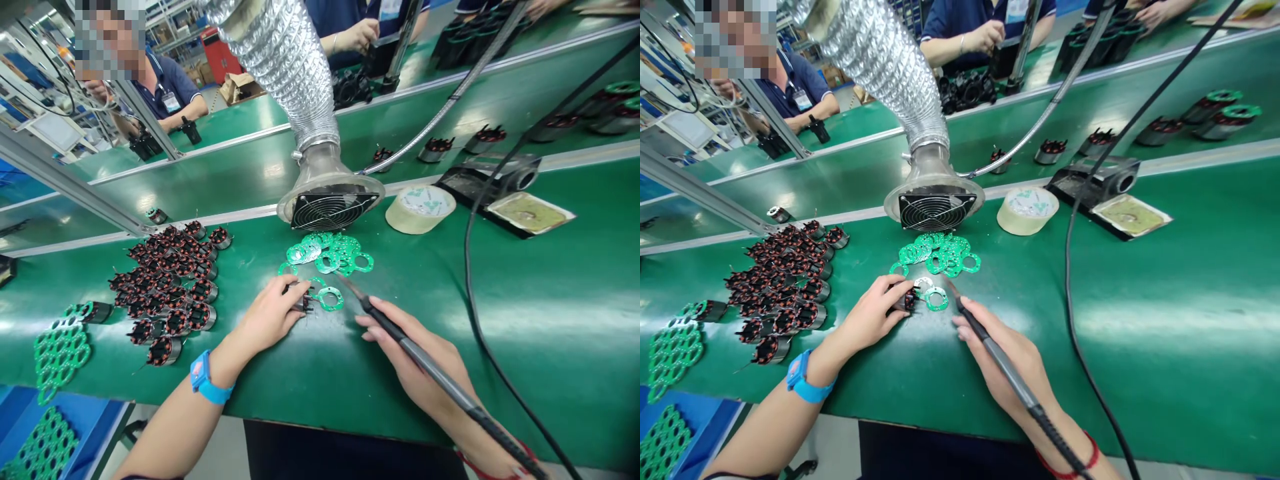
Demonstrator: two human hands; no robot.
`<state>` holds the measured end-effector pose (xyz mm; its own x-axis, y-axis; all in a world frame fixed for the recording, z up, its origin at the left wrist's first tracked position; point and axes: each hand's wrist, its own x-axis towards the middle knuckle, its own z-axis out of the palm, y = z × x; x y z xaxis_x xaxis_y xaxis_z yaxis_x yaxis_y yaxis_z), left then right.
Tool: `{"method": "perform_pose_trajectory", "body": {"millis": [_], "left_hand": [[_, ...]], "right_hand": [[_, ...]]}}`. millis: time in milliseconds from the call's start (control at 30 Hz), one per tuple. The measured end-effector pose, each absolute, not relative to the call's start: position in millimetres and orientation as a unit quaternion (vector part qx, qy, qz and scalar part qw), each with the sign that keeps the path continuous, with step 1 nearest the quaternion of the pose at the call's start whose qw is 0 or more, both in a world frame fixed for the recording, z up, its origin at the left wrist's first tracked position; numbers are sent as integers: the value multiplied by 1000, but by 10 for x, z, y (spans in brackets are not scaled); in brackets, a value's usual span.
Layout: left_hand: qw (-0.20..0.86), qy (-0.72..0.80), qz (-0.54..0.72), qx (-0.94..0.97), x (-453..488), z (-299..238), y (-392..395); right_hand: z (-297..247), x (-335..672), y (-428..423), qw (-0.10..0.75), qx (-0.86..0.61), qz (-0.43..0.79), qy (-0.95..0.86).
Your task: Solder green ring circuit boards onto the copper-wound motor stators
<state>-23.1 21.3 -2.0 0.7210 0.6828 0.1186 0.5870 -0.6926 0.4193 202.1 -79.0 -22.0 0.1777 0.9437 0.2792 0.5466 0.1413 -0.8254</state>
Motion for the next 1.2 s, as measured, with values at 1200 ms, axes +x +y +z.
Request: {"method": "perform_pose_trajectory", "body": {"millis": [1200], "left_hand": [[381, 320, 162, 852, -226, 166, 101]], "right_hand": [[-269, 1481, -764, 391, -583, 117, -703]]}}
